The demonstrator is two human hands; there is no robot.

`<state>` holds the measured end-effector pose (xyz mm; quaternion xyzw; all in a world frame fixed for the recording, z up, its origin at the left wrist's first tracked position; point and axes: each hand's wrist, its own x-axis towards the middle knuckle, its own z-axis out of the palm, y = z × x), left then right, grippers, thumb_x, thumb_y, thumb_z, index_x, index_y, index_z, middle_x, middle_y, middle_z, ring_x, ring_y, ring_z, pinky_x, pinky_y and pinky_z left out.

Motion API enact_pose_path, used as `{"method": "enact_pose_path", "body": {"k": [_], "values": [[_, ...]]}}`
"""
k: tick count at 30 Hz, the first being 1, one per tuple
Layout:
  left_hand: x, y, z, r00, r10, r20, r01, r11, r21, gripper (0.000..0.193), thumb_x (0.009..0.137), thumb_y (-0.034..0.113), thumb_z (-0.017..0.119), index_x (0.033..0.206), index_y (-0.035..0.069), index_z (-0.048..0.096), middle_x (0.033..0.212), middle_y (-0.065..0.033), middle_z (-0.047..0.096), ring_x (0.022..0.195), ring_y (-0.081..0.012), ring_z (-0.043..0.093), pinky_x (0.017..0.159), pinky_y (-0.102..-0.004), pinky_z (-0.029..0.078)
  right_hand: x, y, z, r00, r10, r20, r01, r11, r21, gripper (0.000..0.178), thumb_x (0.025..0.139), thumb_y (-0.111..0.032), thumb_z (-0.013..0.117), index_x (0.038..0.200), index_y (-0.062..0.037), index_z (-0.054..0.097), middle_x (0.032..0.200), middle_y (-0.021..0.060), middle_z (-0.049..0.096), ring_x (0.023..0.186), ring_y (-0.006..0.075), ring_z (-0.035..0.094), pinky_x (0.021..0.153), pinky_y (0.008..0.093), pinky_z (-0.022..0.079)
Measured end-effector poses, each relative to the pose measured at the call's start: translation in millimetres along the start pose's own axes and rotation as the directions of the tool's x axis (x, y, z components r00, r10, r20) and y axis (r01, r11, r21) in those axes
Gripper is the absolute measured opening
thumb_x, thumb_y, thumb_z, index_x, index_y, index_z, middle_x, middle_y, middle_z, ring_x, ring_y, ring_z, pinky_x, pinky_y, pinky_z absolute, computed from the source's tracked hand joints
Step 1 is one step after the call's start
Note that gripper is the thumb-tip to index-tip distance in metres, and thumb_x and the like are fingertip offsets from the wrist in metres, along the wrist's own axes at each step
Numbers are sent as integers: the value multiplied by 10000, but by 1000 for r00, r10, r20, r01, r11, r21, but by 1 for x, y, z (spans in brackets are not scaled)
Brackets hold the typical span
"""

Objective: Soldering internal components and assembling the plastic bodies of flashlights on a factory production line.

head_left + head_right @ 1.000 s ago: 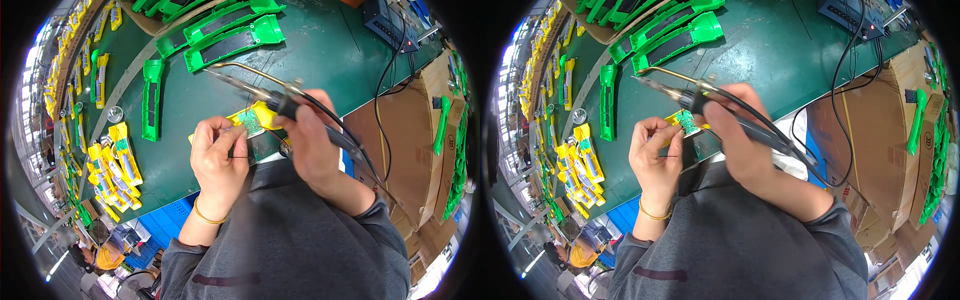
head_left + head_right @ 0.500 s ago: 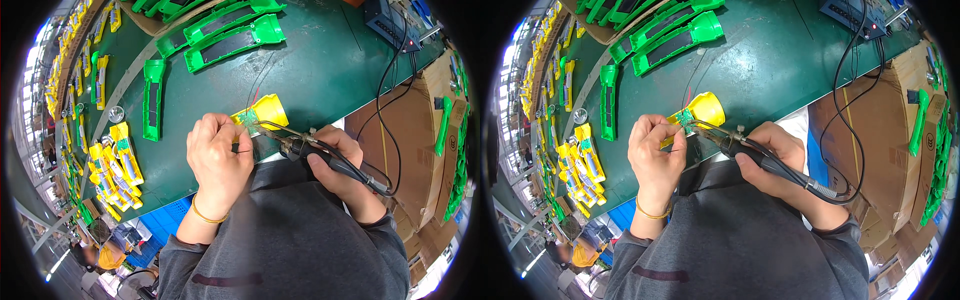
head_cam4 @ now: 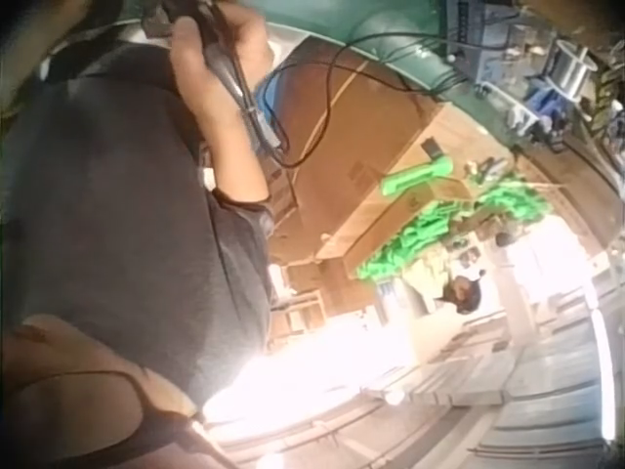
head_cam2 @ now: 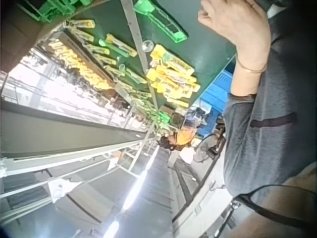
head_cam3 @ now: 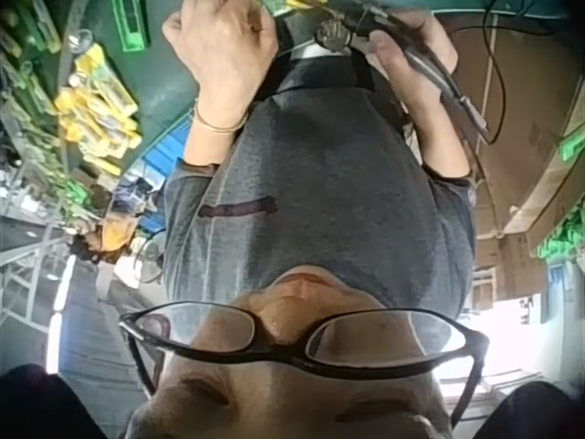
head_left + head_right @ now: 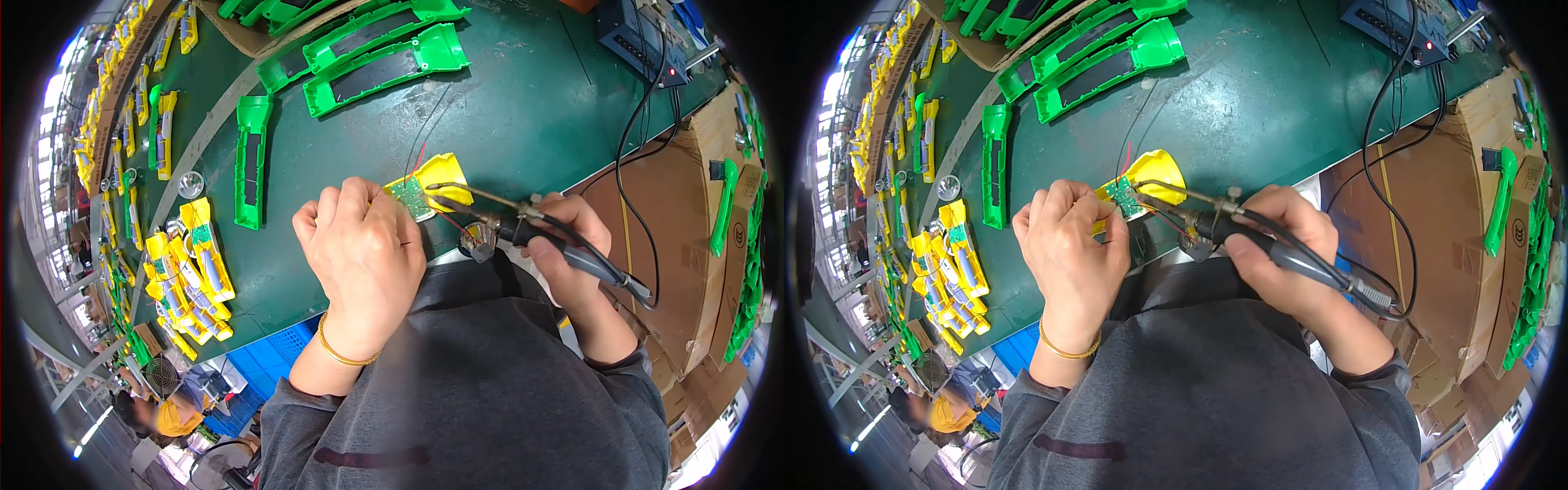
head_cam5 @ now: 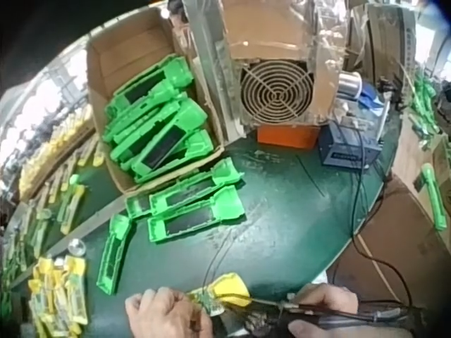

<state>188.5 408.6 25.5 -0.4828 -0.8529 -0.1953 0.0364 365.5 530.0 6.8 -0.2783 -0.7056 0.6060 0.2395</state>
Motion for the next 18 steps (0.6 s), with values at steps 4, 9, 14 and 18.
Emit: {"method": "enact_pose_path", "body": {"k": [4,9,14,18], "values": [[2,2,-2,1000,12,11,-12,1000,11,49,629,32,634,653,26,592,790,-66,549,753,-240,515,729,-390,356,5,0,2,997,70,-30,-65,987,147,183,807,-111,582,909,-1,478,785,103,553,675,142,549,663,274,449],[1,3,-2,999,-22,25,22,999,25,47,649,39,641,657,36,595,789,-58,552,750,-239,515,710,-364,358,32,-7,38,994,77,-72,-50,945,322,127,866,-84,525,945,9,489,829,104,602,738,153,606,684,276,482],[2,5,-14,996,-27,84,34,997,-73,91,690,61,665,752,37,602,844,-81,560,790,-259,531,716,-364,391,57,-16,66,984,181,-6,-149,828,541,137,894,-103,522,969,9,495,842,108,620,792,162,643,743,283,513],[-14,-24,-43,999,21,31,-16,990,-138,197,707,41,722,878,33,624,868,-106,593,748,-272,581,610,-341,448,57,-7,67,984,176,-21,-135,823,552,167,901,-136,544,979,6,502,854,106,621,789,158,641,761,290,514]]}}
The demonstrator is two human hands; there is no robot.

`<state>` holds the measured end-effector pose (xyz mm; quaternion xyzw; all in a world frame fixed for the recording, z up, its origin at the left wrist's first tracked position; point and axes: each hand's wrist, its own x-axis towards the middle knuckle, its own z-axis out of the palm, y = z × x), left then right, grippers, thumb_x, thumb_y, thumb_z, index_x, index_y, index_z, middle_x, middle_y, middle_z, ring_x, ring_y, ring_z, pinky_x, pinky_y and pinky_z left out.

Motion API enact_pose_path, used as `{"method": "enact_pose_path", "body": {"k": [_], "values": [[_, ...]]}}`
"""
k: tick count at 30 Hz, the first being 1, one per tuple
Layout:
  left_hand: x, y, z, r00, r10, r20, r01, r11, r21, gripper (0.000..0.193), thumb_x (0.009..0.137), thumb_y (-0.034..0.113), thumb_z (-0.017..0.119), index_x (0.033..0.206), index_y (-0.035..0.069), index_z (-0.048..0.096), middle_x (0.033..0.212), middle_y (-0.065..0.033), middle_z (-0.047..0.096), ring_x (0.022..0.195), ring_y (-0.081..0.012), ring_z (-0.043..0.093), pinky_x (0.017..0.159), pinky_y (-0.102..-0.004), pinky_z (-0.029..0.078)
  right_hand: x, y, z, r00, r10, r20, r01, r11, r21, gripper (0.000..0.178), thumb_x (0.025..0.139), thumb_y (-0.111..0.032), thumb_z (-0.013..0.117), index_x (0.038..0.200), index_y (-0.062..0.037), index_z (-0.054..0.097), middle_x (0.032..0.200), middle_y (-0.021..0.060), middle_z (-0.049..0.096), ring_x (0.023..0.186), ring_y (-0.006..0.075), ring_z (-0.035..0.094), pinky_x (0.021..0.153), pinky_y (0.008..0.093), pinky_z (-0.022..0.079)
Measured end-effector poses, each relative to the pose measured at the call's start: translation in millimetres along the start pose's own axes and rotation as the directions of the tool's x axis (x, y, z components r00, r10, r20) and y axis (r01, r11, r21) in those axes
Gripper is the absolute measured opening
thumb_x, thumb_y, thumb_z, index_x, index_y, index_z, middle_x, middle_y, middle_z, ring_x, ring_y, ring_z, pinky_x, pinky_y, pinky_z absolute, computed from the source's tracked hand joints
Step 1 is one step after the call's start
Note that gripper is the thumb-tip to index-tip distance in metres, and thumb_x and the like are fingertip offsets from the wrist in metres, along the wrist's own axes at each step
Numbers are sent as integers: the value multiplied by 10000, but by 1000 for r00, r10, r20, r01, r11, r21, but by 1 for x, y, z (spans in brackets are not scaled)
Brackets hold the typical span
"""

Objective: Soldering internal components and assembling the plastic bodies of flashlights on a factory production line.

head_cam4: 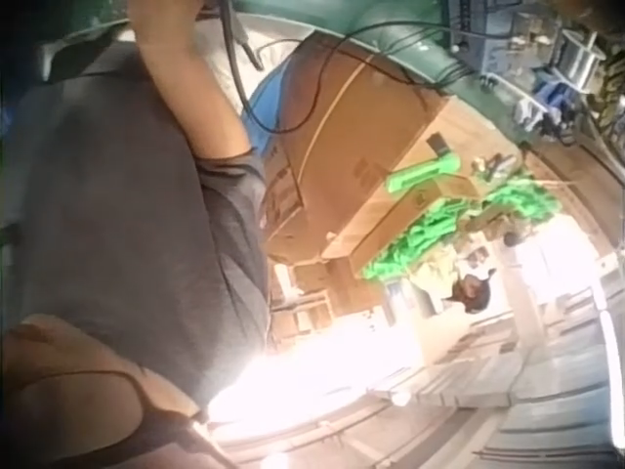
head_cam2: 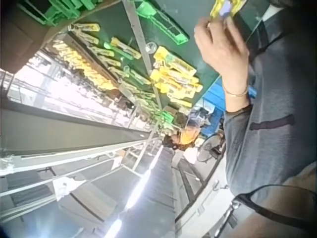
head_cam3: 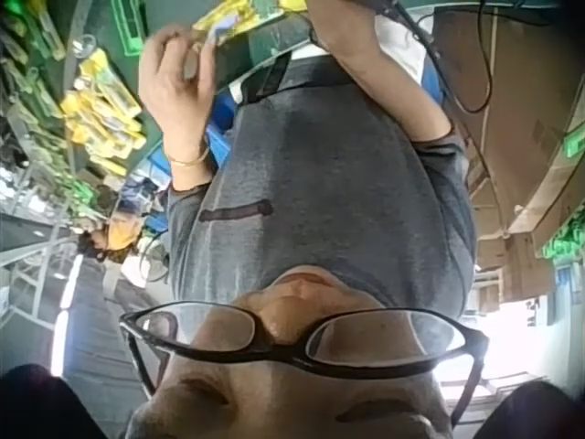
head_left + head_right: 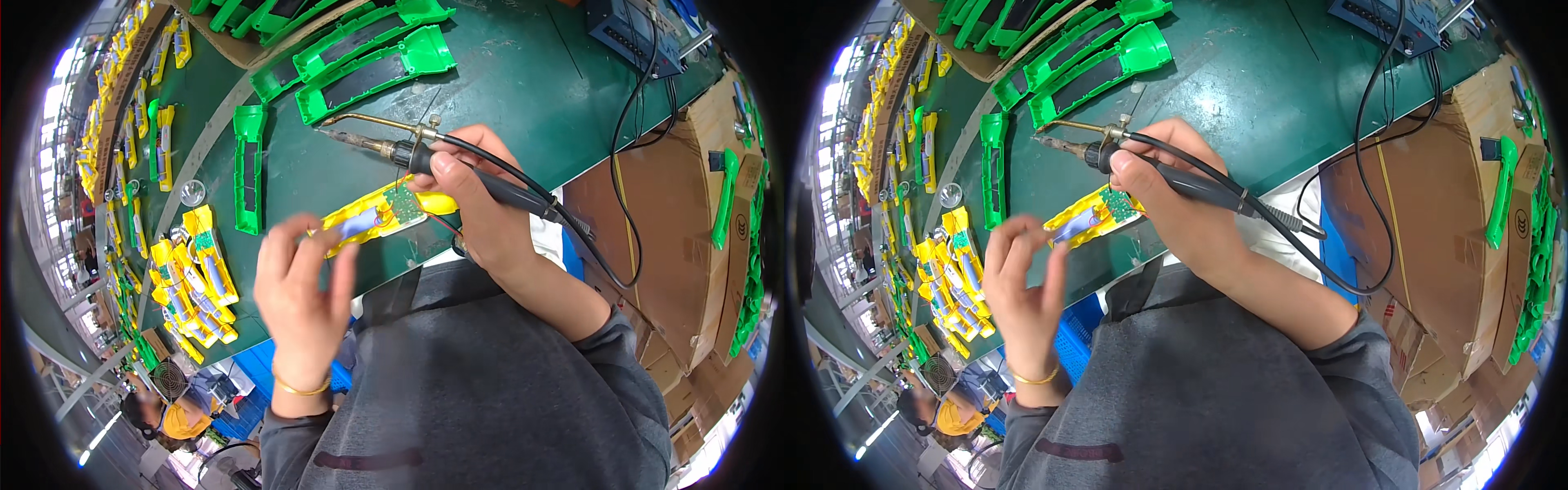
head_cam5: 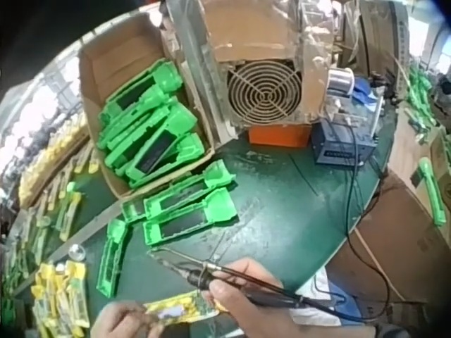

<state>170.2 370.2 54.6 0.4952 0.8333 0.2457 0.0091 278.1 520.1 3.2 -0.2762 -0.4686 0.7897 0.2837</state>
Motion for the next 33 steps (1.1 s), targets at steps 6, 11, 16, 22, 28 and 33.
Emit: {"method": "enact_pose_path", "body": {"k": [6,11,16,22,28,33], "values": [[-3,2,-3,937,-182,298,329,744,-581,174,748,70,737,869,3,632,731,-105,623,566,-170,603,518,-271,457,2,-1,7,998,15,62,-14,1000,-27,192,896,-160,571,980,2,510,877,90,604,821,153,634,773,275,504],[7,-2,26,992,32,122,6,955,-297,141,736,-40,626,849,41,609,802,-93,632,697,-268,626,613,-318,501,4,0,6,999,6,40,-5,1000,-25,209,892,-173,577,987,1,512,888,92,607,848,138,618,774,263,494],[15,7,33,990,91,109,-75,987,-145,98,739,-14,627,808,45,589,763,-90,559,660,-275,598,565,-358,479,3,-7,3,999,24,23,-25,999,36,176,900,-136,551,992,8,507,890,90,604,853,148,616,794,275,500],[23,2,33,974,-16,228,84,953,-291,76,736,6,640,794,40,606,741,-104,545,650,-290,581,571,-365,468,-4,-24,-34,995,-81,-52,79,996,-40,124,905,-86,498,985,9,501,873,103,597,768,160,617,753,305,521],[32,1,32,955,-11,297,101,952,-290,31,740,-17,642,765,-12,623,668,-60,521,498,-121,491,473,-251,395,-15,-52,-65,988,-69,138,115,926,-359,123,778,-27,557,888,7,513,768,87,559,641,130,566,609,258,466],[36,1,32,944,-18,330,126,943,-307,55,683,12,625,725,38,600,658,-97,520,586,-274,541,542,-369,440,-10,-60,-77,969,14,246,114,860,-498,143,714,-17,625,823,4,535,741,75,552,617,113,524,569,236,416]]}}
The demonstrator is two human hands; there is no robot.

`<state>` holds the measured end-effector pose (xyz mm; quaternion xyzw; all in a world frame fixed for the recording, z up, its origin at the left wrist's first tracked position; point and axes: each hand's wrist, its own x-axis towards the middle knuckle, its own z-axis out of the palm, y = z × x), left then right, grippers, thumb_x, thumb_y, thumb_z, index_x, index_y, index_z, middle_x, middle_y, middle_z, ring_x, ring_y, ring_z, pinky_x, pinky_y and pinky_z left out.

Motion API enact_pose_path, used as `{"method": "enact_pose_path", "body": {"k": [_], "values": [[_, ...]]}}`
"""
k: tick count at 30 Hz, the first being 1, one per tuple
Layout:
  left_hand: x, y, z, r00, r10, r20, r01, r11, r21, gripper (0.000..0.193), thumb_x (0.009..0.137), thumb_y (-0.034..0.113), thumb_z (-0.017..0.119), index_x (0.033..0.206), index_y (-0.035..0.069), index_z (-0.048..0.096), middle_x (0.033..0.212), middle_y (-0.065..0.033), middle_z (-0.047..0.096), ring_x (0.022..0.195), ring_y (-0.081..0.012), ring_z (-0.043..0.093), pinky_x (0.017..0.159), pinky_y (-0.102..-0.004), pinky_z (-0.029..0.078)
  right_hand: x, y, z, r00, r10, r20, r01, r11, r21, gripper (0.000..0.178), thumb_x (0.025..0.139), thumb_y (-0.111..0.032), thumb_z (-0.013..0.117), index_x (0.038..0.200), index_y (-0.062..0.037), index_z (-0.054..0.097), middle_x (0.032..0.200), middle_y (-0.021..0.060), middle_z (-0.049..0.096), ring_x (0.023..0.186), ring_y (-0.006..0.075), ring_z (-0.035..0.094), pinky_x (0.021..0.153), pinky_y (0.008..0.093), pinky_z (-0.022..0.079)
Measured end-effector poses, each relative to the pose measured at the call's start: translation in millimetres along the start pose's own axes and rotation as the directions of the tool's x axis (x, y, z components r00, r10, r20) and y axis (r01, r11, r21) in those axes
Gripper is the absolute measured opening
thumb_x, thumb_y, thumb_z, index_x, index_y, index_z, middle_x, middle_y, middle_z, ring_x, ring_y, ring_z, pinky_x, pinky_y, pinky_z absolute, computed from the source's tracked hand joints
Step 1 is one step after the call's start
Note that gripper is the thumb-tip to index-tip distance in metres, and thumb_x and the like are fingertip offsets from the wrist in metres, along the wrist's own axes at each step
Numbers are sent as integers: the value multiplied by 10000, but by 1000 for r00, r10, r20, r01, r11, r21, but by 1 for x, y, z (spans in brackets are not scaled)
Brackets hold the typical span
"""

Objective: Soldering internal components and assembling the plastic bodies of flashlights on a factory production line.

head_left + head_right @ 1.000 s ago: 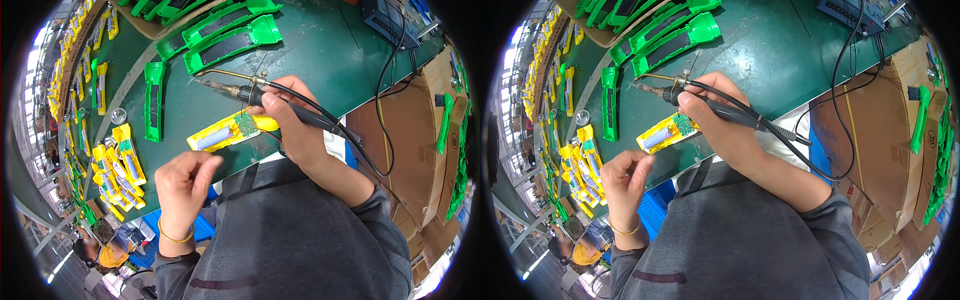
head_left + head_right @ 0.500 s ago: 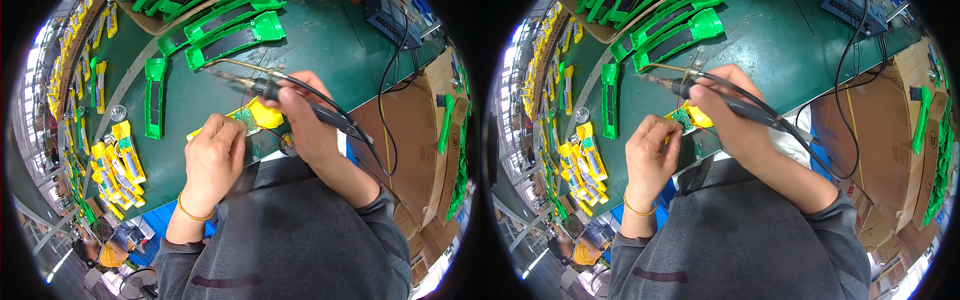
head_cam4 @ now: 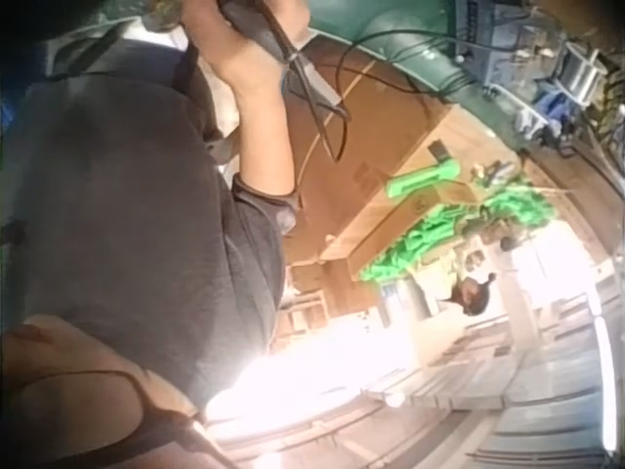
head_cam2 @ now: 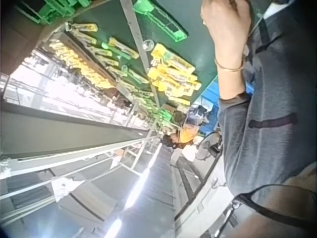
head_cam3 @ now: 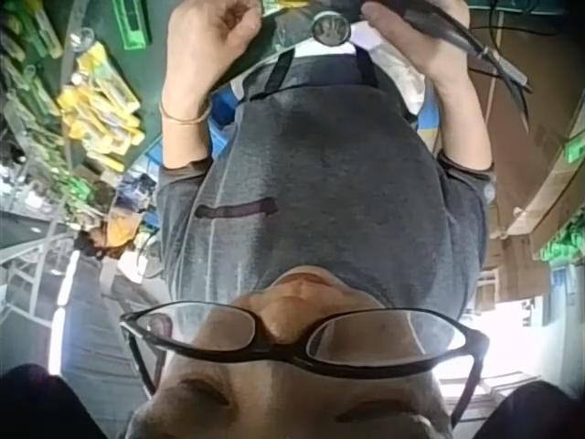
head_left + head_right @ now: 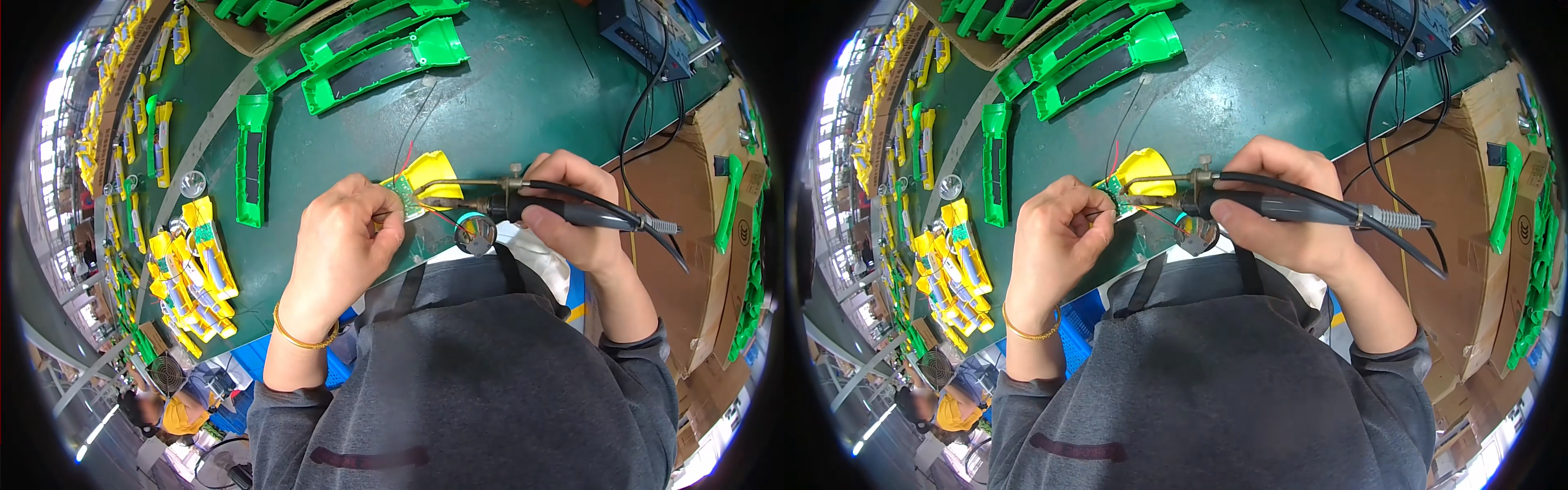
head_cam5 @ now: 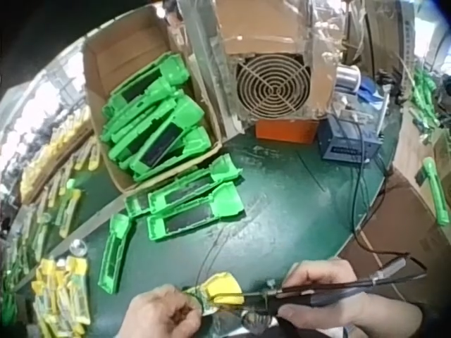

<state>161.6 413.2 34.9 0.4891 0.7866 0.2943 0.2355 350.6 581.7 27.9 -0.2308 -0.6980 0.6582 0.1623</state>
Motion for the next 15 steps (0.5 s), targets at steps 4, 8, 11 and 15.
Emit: {"method": "enact_pose_path", "body": {"k": [4,8,11,15], "values": [[1,-1,3,1000,13,-18,-13,1000,6,54,675,13,622,707,37,585,647,-95,513,577,-271,538,533,-369,437,5,-5,2,996,-3,90,12,996,-91,153,668,-8,666,769,-5,551,696,38,544,583,92,473,539,236,361],[1,2,4,1000,-7,-24,7,1000,6,59,673,14,620,691,35,567,646,-96,510,568,-265,537,527,-367,435,7,-7,3,996,11,84,-4,997,-82,165,652,-6,682,753,-12,552,673,21,540,576,83,469,532,234,355],[0,3,5,999,-13,-32,13,1000,-4,62,674,15,621,695,34,566,648,-98,509,568,-266,536,527,-368,435,7,-11,4,995,27,94,-16,994,-111,167,651,-5,682,753,-15,550,675,21,540,576,82,476,529,231,356],[1,4,6,999,-2,-39,2,1000,2,63,674,16,622,703,34,569,653,-101,513,574,-276,538,534,-373,437,8,-14,2,996,16,91,-1,987,-161,166,648,-1,681,751,-13,551,676,19,542,574,80,479,528,228,354]]}}
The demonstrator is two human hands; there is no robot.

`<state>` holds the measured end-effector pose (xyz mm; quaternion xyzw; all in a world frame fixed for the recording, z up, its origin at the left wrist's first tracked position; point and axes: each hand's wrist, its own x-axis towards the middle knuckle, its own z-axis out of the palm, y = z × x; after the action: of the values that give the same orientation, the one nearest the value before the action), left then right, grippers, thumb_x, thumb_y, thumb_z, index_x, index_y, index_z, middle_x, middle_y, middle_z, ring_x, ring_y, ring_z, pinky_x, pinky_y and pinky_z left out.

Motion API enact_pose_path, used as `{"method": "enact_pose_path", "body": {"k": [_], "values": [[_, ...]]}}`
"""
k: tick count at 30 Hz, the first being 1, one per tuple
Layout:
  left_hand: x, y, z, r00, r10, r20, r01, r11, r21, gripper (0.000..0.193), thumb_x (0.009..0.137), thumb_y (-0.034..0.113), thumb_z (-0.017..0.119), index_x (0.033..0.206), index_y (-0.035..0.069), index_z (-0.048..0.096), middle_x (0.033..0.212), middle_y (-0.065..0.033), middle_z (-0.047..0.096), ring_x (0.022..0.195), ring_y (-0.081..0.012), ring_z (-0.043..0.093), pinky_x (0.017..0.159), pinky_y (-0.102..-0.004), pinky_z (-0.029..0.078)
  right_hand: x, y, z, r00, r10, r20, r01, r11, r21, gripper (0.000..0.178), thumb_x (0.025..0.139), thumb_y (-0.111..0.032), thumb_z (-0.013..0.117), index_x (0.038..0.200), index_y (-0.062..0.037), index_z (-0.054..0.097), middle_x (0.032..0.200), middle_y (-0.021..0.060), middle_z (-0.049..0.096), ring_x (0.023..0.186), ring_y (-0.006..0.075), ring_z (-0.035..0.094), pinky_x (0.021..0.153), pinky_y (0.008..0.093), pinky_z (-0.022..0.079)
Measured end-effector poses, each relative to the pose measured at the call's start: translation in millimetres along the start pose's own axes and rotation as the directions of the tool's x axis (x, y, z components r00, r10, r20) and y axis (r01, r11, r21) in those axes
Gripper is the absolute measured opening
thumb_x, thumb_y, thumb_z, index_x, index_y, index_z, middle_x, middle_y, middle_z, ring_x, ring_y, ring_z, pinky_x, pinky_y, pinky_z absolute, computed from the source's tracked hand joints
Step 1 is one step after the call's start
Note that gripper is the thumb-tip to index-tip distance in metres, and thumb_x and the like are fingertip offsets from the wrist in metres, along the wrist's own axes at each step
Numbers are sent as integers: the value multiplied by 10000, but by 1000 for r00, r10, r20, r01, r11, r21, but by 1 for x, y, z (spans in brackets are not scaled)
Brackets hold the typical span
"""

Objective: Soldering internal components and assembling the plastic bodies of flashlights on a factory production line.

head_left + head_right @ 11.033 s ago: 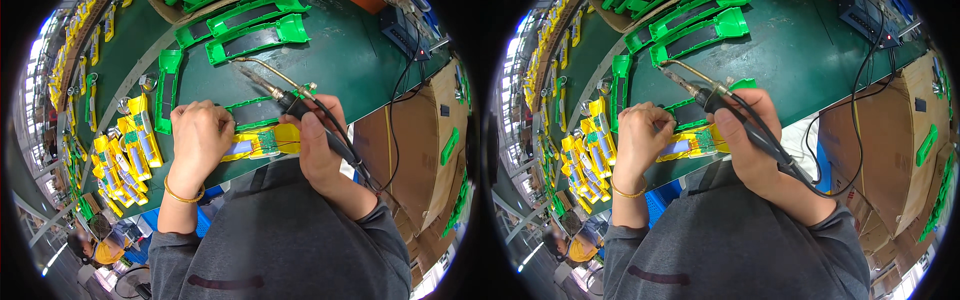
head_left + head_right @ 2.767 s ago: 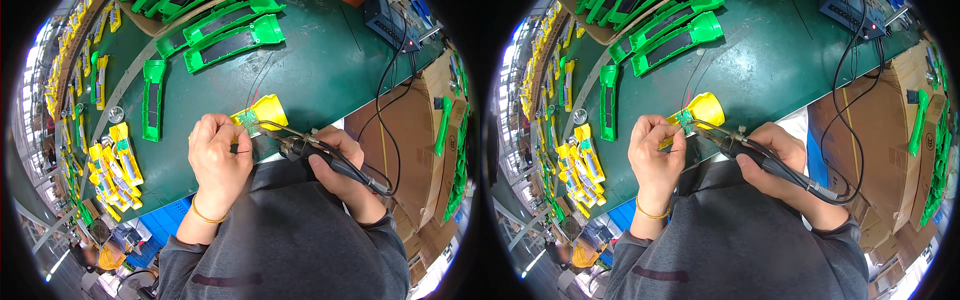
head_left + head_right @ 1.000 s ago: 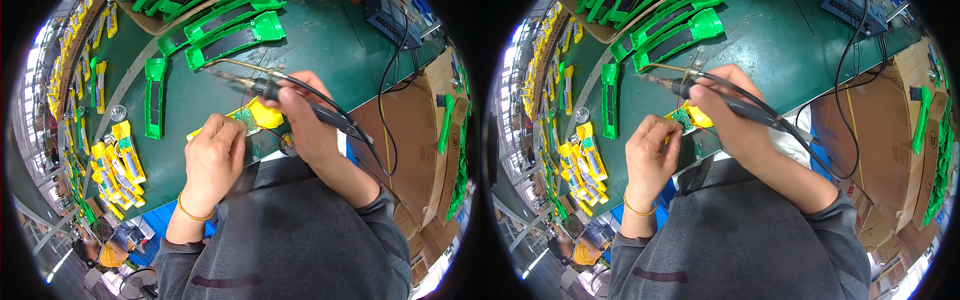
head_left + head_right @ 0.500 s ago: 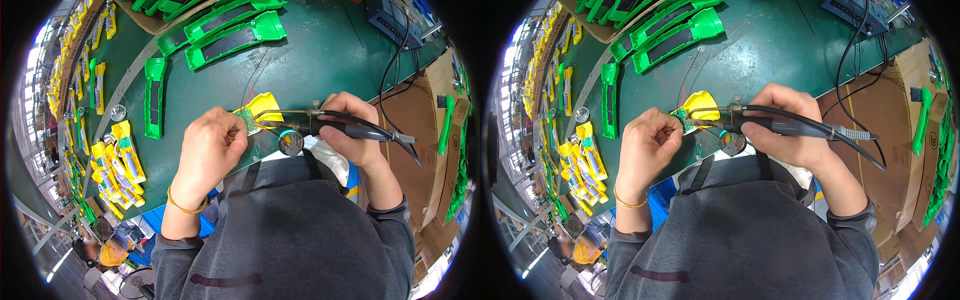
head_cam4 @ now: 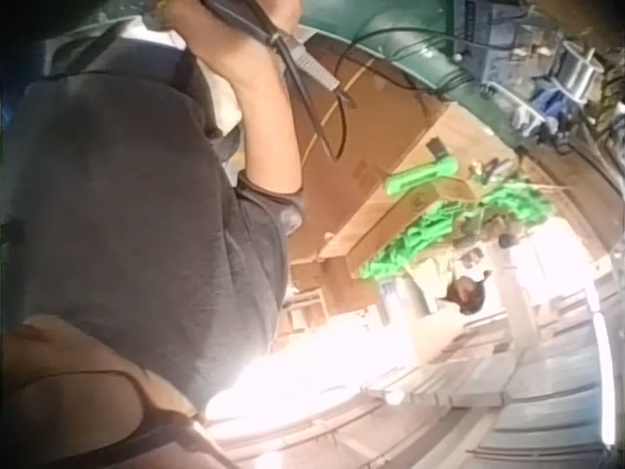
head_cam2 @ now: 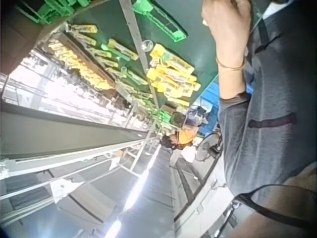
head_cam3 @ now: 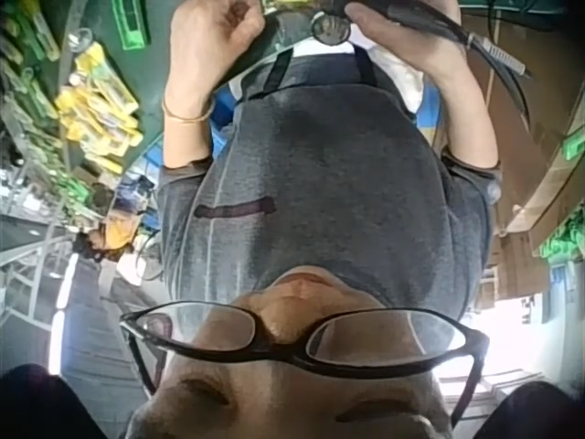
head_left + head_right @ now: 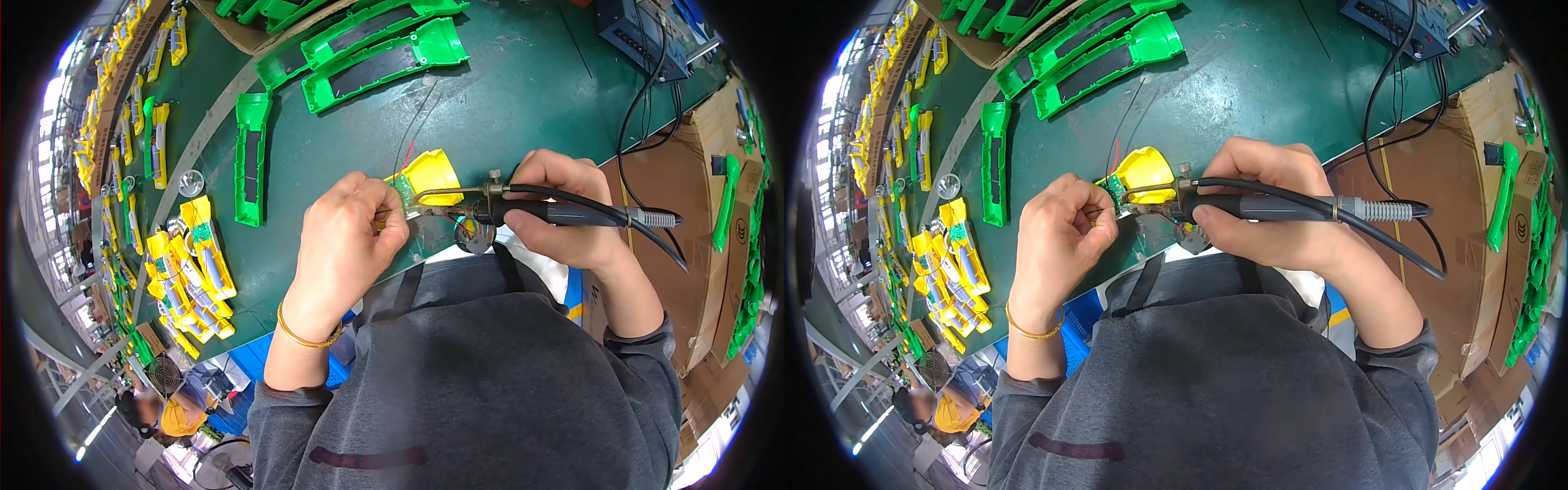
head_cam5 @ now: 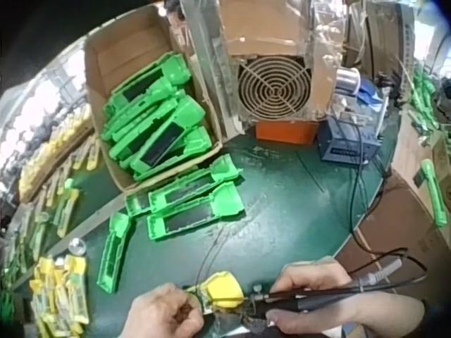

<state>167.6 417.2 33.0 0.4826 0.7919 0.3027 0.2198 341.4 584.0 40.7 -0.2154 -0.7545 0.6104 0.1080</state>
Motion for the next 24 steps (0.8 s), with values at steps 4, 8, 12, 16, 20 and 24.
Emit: {"method": "enact_pose_path", "body": {"k": [4,8,12,16,20,24], "values": [[3,-2,0,1000,25,8,-25,999,40,63,673,-25,625,724,-2,596,670,-60,534,523,-125,522,490,-243,436,-3,8,-9,999,3,-35,1,994,112,144,677,15,632,780,-9,534,694,52,545,591,104,513,528,233,399],[7,-1,-2,1000,23,17,-24,997,70,60,668,-26,619,714,2,591,664,-67,531,524,-137,525,491,-253,435,-5,9,-15,986,97,-133,-36,916,399,114,730,-18,578,823,-4,515,706,92,541,606,143,546,529,249,452],[5,9,-10,998,50,33,-53,991,121,59,672,-5,625,717,14,591,663,-83,530,535,-192,539,510,-294,445,-6,7,-11,963,130,-236,-23,911,412,162,780,-120,577,868,2,514,701,87,550,574,143,556,522,249,449],[11,15,-18,994,80,76,-86,994,69,57,732,38,640,784,29,617,747,-95,571,588,-229,558,518,-317,447,-9,19,-11,918,123,-378,99,850,518,234,830,-225,596,901,-24,500,707,71,555,586,141,565,528,263,484],[49,-13,-37,939,178,-295,-116,969,216,157,724,52,657,874,42,614,846,-98,589,741,-300,600,646,-385,492,-16,26,-12,840,158,-519,215,782,586,187,853,-165,564,918,4,514,734,115,599,616,151,590,565,272,511],[79,-42,-24,911,333,-242,-204,875,439,145,721,53,651,862,49,617,820,-95,583,762,-293,587,674,-392,468,-12,16,-5,865,168,-474,190,762,619,191,859,-169,560,921,3,506,750,111,594,633,159,590,571,279,515]]}}
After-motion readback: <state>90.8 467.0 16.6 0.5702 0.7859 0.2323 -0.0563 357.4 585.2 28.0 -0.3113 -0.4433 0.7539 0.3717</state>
